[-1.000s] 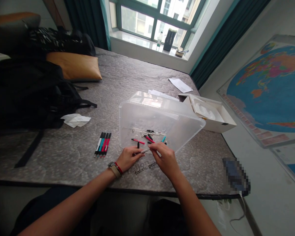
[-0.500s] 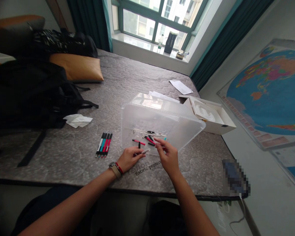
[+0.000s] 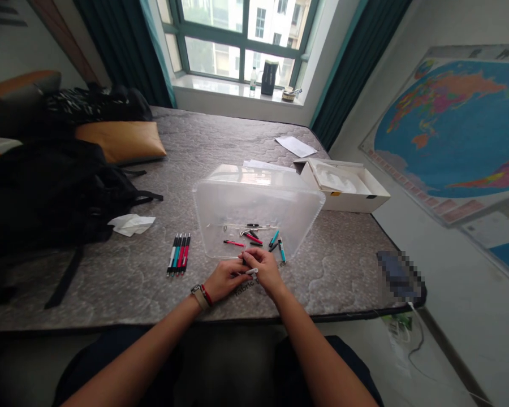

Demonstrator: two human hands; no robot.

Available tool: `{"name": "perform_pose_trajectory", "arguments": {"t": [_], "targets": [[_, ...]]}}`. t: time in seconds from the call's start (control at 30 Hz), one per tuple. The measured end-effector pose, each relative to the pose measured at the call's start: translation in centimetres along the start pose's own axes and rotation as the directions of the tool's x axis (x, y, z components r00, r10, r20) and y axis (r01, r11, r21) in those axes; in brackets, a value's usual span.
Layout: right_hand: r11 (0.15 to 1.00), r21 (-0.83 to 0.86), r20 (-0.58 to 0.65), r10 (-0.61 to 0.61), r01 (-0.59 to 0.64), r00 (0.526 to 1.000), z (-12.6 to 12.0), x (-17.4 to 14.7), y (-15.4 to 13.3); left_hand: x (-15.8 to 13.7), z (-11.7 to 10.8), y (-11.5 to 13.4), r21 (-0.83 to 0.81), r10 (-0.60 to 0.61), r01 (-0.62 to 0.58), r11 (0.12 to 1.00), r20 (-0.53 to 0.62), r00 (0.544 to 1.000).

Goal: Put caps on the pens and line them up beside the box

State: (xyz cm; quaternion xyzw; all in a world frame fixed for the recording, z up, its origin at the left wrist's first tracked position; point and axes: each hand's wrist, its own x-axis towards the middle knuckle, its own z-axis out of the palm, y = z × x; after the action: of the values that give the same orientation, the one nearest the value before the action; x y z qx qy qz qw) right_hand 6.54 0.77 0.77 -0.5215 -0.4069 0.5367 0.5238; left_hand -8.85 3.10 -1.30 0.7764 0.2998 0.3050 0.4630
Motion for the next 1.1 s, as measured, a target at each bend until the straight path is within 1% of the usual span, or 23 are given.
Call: {"name": "perform_pose_trajectory", "arguments": {"t": [0.07,0.1,0.13,0.17,0.2,0.23,0.27,0.3,0.33,0.4,0.43,0.5,0.57,0.6,0.7,0.77,0.9,1.1], "targets": [[0.997,0.046,-0.119,-0.049,0.055,0.992,-0.3,-0.3,0.3,-0.3,-0.2,0.1,-0.045,-0.019,0.019,0.999,0.009,1.000],[0.995,0.067,-0.185,-0.061,0.074,0.981,-0.6,-0.4,0.3,-0.6,-0.4,0.0,-0.074,-0.052,0.053,0.996,0.006,0.999],[0.993,0.080,-0.237,-0.063,0.084,0.969,-1.0,-0.5,0.4,-0.9,-0.7,-0.1,-0.101,-0.106,0.105,0.989,-0.006,0.994],[0.994,0.077,-0.263,-0.059,0.082,0.963,-1.5,-0.6,0.4,-1.4,-1.0,-0.2,-0.120,-0.172,0.168,0.979,-0.029,0.985],[0.996,0.048,-0.258,-0.058,0.073,0.964,-2.0,-0.8,0.3,-2.0,-1.4,-0.5,-0.126,-0.243,0.233,0.964,-0.063,0.968],[0.997,-0.022,-0.215,-0.071,0.068,0.974,-2.5,-1.0,0.3,-2.6,-1.9,-0.7,-0.118,-0.303,0.291,0.949,-0.100,0.948],[0.988,-0.133,-0.140,-0.100,0.082,0.985,-3.0,-1.3,0.2,-3.4,-2.4,-1.0,-0.098,-0.342,0.331,0.939,-0.143,0.929],[0.957,-0.264,-0.055,-0.137,0.118,0.989,-3.3,-1.6,0.1,-4.3,-2.9,-1.3,-0.071,-0.366,0.359,0.931,-0.176,0.914],[0.905,-0.385,0.034,-0.183,0.182,0.983,-3.6,-2.0,0.1,-5.1,-3.3,-1.5,-0.049,-0.378,0.376,0.925,-0.206,0.903],[0.776,-0.540,0.192,-0.264,0.326,0.945,-3.8,-2.7,0.0,-6.7,-4.0,-1.8,0.009,-0.372,0.387,0.922,-0.253,0.893],[0.721,-0.575,0.255,-0.290,0.386,0.922,-3.9,-3.0,-0.1,-7.3,-4.2,-1.9,0.060,-0.349,0.379,0.924,-0.280,0.894],[0.657,-0.598,0.338,-0.312,0.459,0.888,-3.8,-3.4,-0.2,-8.1,-4.2,-1.7,0.197,-0.270,0.346,0.917,-0.329,0.905],[0.631,-0.602,0.372,-0.321,0.490,0.871,-3.6,-3.8,-0.3,-8.4,-3.9,-1.4,0.328,-0.193,0.315,0.891,-0.354,0.915],[0.625,-0.601,0.376,-0.330,0.499,0.866,-3.6,-3.9,-0.4,-8.5,-3.6,-1.2,0.373,-0.174,0.312,0.874,-0.358,0.917],[0.612,-0.601,0.374,-0.352,0.514,0.858,-3.5,-4.3,-0.5,-8.7,-2.9,-0.7,0.450,-0.176,0.333,0.829,-0.355,0.918],[0.598,-0.611,0.374,-0.361,0.520,0.854,-3.5,-4.5,-0.6,-9.0,-2.7,-0.6,0.476,-0.181,0.339,0.812,-0.346,0.921],[0.560,-0.641,0.379,-0.364,0.525,0.851,-3.8,-4.5,-0.6,-9.5,-2.5,-0.5,0.495,-0.161,0.321,0.807,-0.338,0.927],[0.551,-0.644,0.416,-0.331,0.531,0.847,-3.7,-4.2,-0.3,-9.7,-2.3,-0.5,0.506,-0.169,0.315,0.803,-0.314,0.934]]}}
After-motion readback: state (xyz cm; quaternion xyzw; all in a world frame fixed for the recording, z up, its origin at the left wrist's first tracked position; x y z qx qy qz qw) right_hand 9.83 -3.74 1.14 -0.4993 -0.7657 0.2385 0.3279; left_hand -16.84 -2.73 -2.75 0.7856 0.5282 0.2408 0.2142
